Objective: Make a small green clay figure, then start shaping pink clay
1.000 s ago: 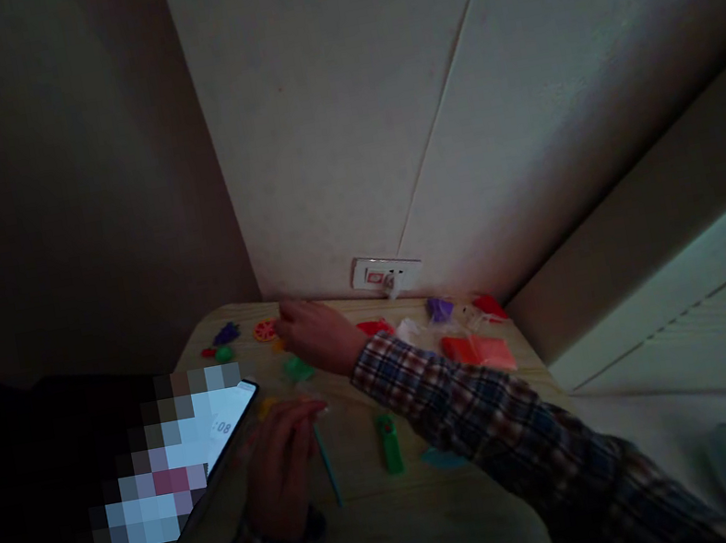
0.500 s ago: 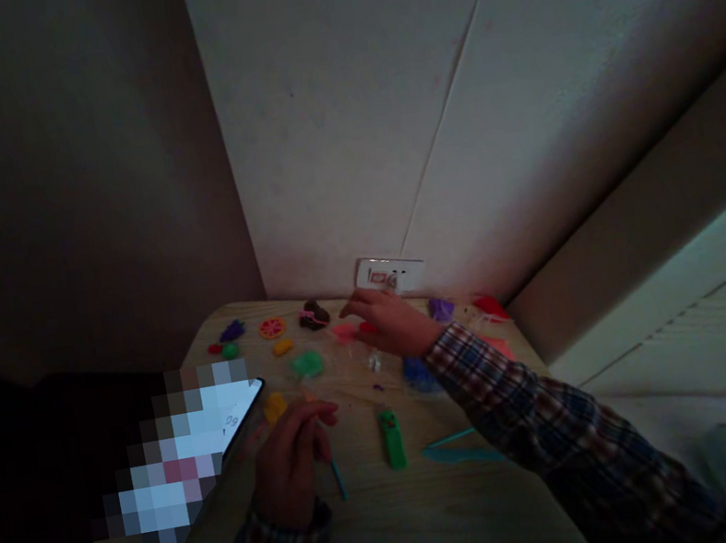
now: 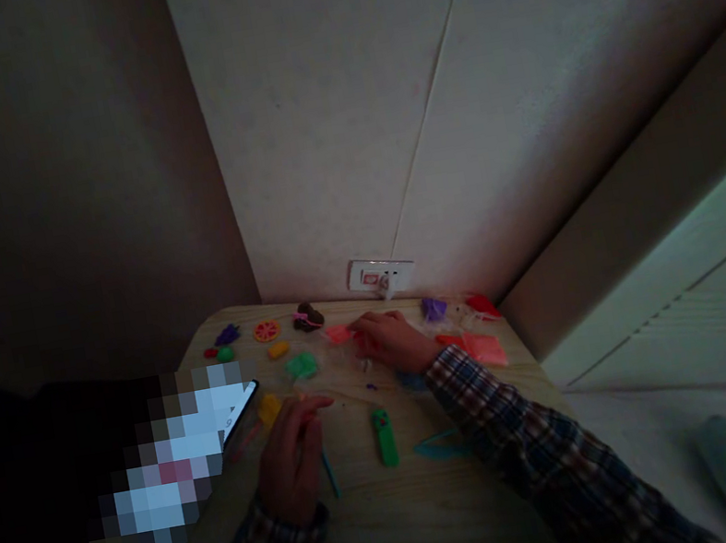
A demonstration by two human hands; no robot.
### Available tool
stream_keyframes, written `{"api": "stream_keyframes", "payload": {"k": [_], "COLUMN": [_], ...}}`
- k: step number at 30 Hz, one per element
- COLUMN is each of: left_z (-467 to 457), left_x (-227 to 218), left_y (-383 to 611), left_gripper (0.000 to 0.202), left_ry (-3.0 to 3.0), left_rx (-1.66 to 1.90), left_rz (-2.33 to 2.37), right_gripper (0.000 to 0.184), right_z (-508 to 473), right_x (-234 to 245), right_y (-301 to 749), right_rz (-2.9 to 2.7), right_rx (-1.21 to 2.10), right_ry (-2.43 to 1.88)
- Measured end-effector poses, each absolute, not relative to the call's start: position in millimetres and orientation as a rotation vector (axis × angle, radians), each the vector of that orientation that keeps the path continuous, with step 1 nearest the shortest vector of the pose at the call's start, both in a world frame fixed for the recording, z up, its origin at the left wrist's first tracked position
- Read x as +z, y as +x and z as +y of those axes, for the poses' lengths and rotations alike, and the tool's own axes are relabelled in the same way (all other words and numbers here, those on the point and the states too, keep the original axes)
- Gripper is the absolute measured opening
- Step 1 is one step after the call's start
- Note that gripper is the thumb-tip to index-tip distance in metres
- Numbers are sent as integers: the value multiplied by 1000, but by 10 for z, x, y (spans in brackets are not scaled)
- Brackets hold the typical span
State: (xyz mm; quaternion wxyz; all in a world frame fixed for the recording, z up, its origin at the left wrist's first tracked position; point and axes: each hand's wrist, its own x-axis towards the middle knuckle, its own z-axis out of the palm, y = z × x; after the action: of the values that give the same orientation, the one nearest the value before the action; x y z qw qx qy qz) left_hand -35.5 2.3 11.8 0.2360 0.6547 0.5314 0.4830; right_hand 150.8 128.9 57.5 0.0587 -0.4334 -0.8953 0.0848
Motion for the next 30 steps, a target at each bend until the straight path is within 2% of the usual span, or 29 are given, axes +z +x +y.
{"api": "stream_keyframes", "payload": {"k": [2, 5, 9, 14, 17, 21, 30], "left_z": [17, 20, 36, 26, 65, 213, 457], "left_x": [129, 153, 172, 177, 204, 266, 313], "left_y": [-346, -337, -355, -366, -345, -299, -287], "left_gripper": [24, 25, 28, 29, 26, 31, 35], "left_ry": [1767, 1708, 1742, 1573, 1516, 1624, 1651], "left_rx": [1319, 1348, 1338, 1371, 1311, 1297, 1260], "left_rz": [1479, 1505, 1414, 1373, 1398, 1425, 1488], "right_gripper": [34, 38, 30, 30, 26, 25, 27], "right_z": [1349, 1465, 1570, 1451, 1288, 1233, 1453], "right_x": [584, 536, 485, 695, 853, 821, 416], "right_y": [1433, 1267, 1143, 1280, 1391, 1448, 1457], "right_rz": [-2686, -2693, -2704, -2596, -2470, -2058, -1804], "right_rx": [238, 233, 264, 371, 545, 958, 1175], "right_ry": [-1340, -1336, -1298, -1238, -1163, -1082, -1143]}}
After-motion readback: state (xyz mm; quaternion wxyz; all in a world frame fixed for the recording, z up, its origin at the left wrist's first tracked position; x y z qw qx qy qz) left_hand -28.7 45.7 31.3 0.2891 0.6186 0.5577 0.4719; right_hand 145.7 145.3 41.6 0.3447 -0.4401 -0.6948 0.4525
